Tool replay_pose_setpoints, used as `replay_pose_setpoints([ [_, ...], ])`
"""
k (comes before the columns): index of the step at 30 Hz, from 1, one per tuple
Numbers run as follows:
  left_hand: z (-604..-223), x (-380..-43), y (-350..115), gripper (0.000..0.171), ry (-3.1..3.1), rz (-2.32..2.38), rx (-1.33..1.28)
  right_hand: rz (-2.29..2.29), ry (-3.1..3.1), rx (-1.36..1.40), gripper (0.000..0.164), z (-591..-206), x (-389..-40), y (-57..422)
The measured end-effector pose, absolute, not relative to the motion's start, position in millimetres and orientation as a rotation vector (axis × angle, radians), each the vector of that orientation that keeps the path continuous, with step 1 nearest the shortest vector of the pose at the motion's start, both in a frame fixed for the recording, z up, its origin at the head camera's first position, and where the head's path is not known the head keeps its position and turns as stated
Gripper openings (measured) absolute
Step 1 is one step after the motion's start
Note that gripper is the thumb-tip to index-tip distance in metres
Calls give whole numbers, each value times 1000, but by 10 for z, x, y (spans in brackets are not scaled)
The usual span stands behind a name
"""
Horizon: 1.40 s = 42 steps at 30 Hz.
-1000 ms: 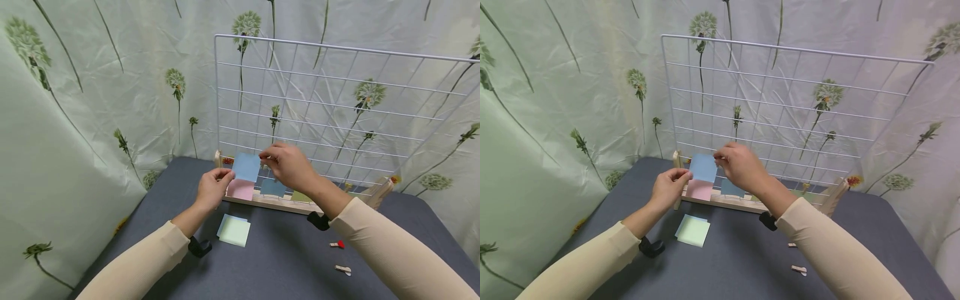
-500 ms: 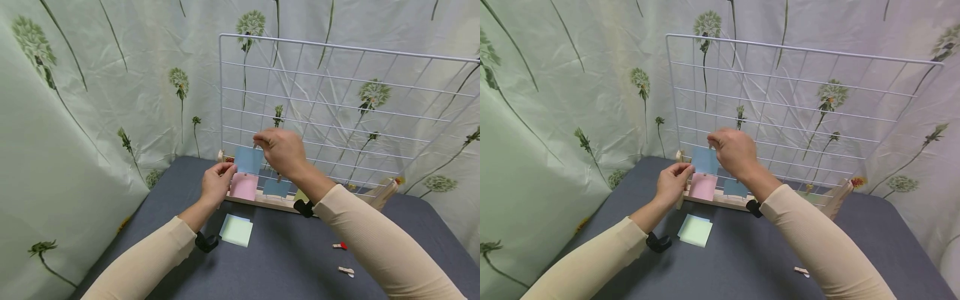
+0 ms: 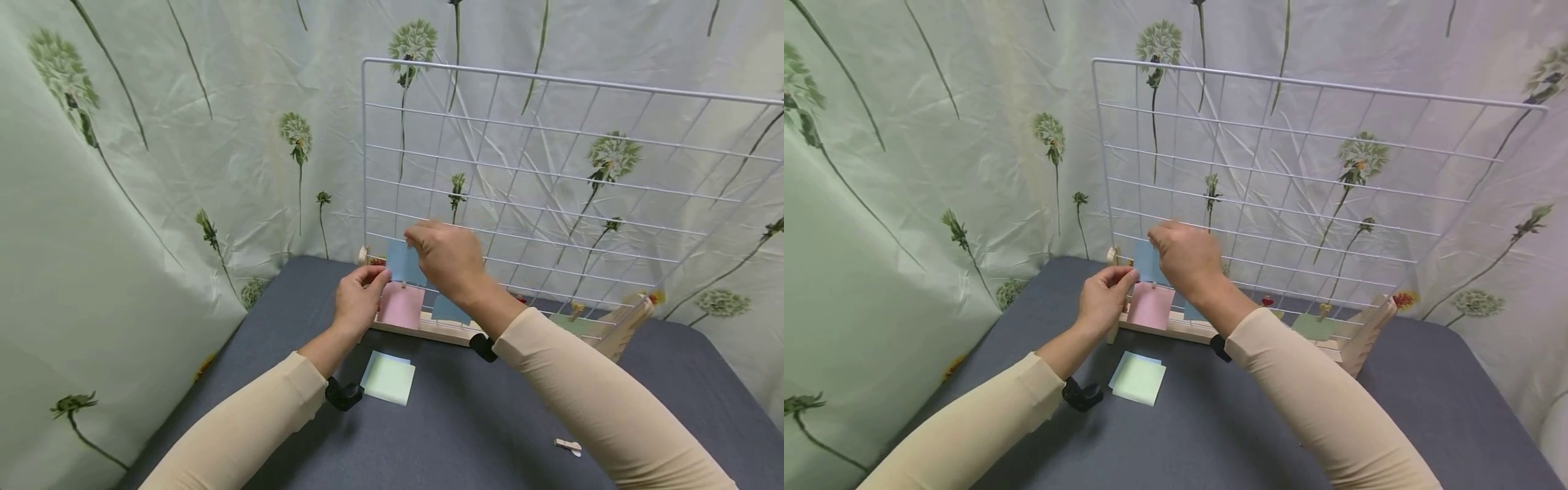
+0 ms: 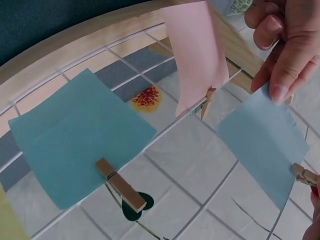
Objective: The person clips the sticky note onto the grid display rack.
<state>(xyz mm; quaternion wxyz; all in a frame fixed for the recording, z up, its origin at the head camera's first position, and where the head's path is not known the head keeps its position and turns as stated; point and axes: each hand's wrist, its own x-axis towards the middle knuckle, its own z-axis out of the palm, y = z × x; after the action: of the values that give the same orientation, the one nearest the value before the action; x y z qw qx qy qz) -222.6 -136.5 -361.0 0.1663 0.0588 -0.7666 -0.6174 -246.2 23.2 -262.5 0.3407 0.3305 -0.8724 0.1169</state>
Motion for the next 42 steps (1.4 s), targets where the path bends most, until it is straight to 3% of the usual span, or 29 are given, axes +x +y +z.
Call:
replay_pose_setpoints([
  [25, -3601, -2195, -1394, 29, -2274, -1693, 128, 297, -2394, 808, 19, -2620, -2402, 232],
  [42, -3680, -1894, -1581, 21, -2413, -1506, 11, 278, -2281, 927, 17, -2848, -2160, 456],
])
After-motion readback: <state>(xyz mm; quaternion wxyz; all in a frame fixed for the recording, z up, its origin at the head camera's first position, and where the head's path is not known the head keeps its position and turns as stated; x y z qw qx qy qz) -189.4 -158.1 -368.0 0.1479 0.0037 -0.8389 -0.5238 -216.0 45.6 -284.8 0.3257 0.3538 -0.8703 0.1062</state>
